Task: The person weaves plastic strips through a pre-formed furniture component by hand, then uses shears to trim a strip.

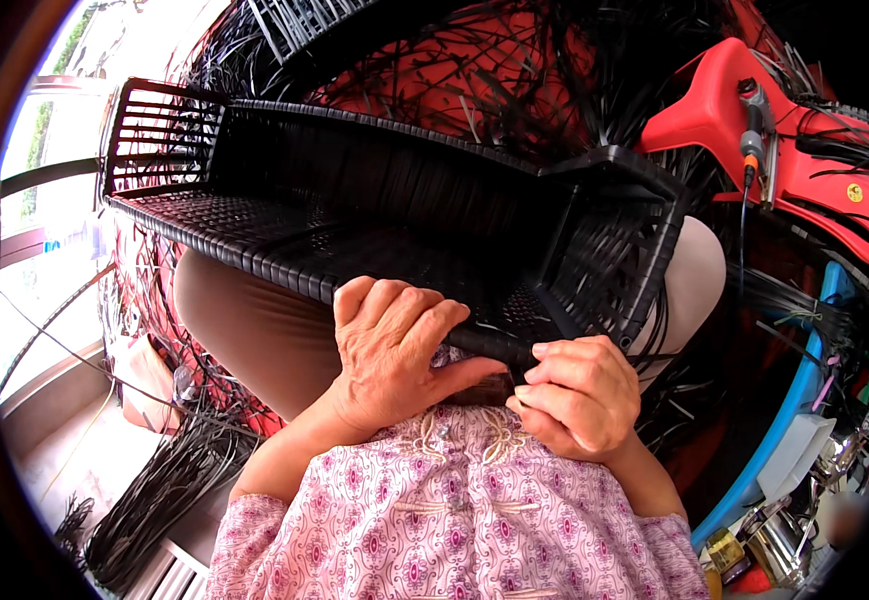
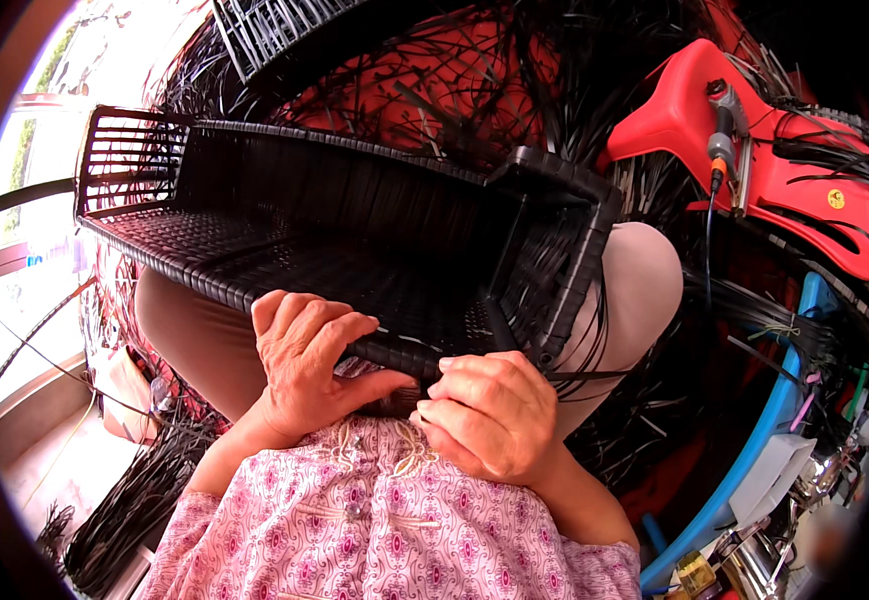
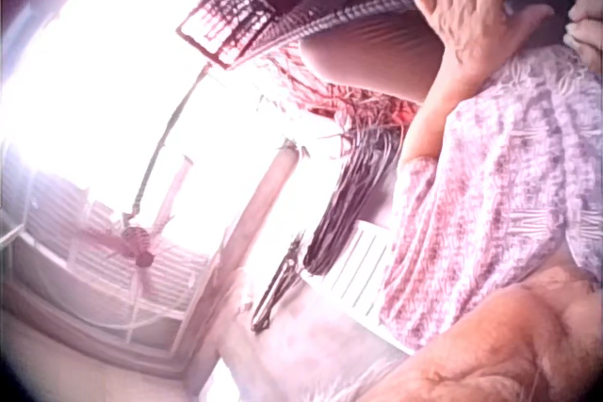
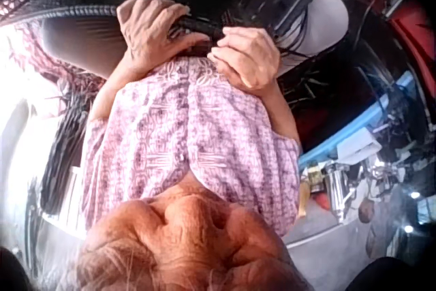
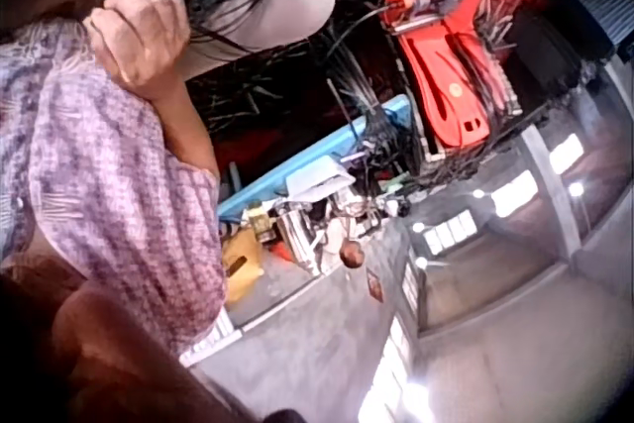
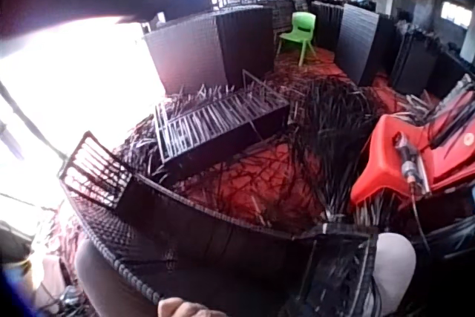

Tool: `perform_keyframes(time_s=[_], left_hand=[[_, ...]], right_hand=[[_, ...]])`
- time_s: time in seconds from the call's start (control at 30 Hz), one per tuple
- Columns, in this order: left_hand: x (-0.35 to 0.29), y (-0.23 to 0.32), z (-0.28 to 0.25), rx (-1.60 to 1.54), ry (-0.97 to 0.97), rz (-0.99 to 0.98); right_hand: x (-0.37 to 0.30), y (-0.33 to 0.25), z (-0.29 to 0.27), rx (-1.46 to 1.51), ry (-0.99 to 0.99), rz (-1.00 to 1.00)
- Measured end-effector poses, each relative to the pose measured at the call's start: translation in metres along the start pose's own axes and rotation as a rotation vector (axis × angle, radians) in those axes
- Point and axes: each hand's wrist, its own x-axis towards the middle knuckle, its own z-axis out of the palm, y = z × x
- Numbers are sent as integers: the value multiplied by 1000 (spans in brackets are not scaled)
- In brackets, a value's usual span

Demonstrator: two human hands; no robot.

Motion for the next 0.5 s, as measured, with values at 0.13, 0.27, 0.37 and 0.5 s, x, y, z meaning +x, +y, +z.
perform_keyframes(time_s=[0.13, 0.27, 0.37, 0.5], left_hand=[[-8, -2, -1, 15, 1, 26], [-10, -5, -11, 1, -76, 53], [-9, -9, -14, 3, -115, 76], [-15, -10, -12, -5, -118, 50]], right_hand=[[-3, -4, 2, -7, -44, -8], [-9, -6, 5, 2, -80, -30], [-11, -7, 7, 17, -91, -27], [-10, -7, 6, 42, -113, 2]])
